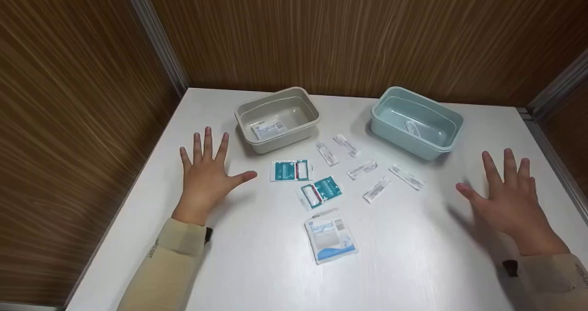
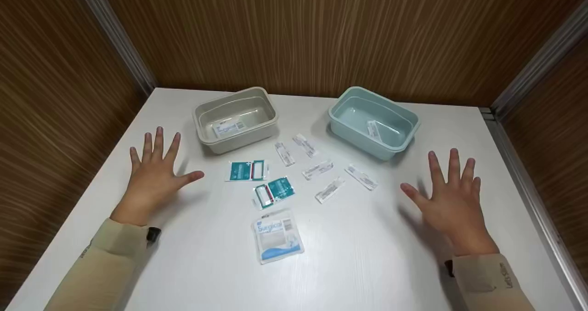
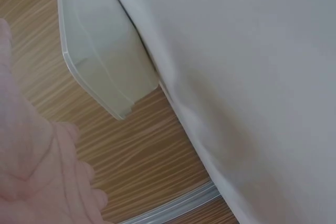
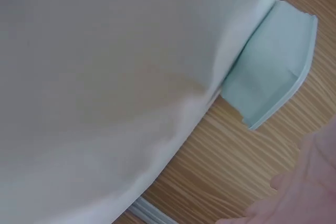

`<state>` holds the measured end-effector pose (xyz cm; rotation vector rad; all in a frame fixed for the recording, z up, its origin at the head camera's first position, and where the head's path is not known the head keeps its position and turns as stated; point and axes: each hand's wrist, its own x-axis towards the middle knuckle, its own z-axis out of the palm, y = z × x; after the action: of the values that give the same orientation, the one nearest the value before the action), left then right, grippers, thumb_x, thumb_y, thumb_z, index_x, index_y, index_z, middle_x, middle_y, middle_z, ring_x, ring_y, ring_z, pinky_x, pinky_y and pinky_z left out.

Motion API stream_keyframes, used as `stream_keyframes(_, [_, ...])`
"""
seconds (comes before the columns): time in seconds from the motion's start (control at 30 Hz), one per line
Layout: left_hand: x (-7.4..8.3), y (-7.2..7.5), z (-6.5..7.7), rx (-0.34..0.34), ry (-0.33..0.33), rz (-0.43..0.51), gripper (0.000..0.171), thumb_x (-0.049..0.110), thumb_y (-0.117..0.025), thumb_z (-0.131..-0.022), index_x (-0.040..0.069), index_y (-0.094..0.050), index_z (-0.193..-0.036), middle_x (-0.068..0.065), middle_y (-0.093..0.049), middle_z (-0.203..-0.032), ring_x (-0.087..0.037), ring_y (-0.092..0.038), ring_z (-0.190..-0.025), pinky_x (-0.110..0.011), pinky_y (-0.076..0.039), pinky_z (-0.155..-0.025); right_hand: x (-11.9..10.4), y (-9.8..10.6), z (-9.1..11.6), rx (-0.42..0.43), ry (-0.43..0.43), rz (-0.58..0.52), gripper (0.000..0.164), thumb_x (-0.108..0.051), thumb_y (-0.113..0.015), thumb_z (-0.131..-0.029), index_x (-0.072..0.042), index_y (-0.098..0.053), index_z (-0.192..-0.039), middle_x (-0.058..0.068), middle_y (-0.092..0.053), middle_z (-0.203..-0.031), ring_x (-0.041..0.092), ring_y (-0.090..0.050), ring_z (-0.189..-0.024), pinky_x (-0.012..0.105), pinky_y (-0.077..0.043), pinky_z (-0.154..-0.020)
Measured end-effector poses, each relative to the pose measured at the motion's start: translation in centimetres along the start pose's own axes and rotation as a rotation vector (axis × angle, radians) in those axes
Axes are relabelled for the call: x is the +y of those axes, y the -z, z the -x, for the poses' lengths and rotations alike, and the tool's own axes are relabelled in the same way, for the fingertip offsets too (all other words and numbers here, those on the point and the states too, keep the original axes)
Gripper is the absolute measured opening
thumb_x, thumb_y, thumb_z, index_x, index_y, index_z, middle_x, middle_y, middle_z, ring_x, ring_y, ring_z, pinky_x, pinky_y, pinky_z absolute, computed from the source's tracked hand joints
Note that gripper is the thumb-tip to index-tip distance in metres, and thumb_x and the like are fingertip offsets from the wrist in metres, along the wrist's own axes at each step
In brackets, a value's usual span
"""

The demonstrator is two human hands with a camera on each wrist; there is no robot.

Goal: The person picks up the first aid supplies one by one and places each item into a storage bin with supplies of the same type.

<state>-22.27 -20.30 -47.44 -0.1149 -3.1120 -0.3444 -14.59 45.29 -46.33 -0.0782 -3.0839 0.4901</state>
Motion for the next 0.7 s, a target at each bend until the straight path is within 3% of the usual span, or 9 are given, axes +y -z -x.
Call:
stream_keyframes(0.1, [0.1, 0.1, -0.1, 0.003, -0.002, 0.006, 0.140, 0.110, -0.045, -0.082, 0.023, -0.005, -0.184, -0.017, 0.020, -0.190, -0.048, 0.017, -0.178, -0.081, 0.010, -0.138, -0.5, 0.1, -0.2, 0.018, 0.007, -0.041, 0.104, -0.068, -0.055, -0.112, -0.018, 0.003, -0.183, 0.025, 0.021, -0.188, 0.063, 0.019, -0.171, 0.095, -0.004, -0.126])
stream_keyframes(0.2, [0.4, 0.4, -0.3, 0.020, -0.008, 0.018, 0.138, 0.108, -0.049, -0.083, 0.023, -0.008, -0.184, -0.018, 0.016, -0.191, -0.048, 0.013, -0.178, -0.081, 0.008, -0.138, -1.4, 0.2, -0.5, 0.061, 0.030, -0.110, 0.101, -0.061, -0.062, -0.112, -0.015, -0.008, -0.184, 0.030, 0.002, -0.189, 0.065, 0.000, -0.171, 0.097, -0.017, -0.121])
stream_keyframes(0.37, [0.6, 0.6, -0.9, 0.032, -0.008, 0.048, 0.133, 0.099, -0.060, -0.087, 0.023, -0.011, -0.184, -0.018, 0.012, -0.192, -0.049, 0.009, -0.178, -0.081, 0.005, -0.139, -2.9, 0.1, -1.0, 0.109, 0.065, -0.181, 0.096, -0.054, -0.074, -0.108, -0.006, -0.030, -0.178, 0.036, -0.028, -0.180, 0.069, -0.028, -0.160, 0.093, -0.029, -0.118])
stream_keyframes(0.7, [0.9, 1.1, -4.4, 0.060, 0.007, 0.186, 0.130, 0.094, -0.065, -0.089, 0.025, -0.011, -0.184, -0.018, 0.006, -0.192, -0.050, 0.004, -0.178, -0.081, -0.002, -0.139, -4.6, -0.9, -2.2, 0.065, 0.068, -0.190, 0.100, -0.063, -0.084, -0.098, -0.004, -0.046, -0.169, 0.034, -0.044, -0.171, 0.065, -0.039, -0.155, 0.089, -0.036, -0.118])
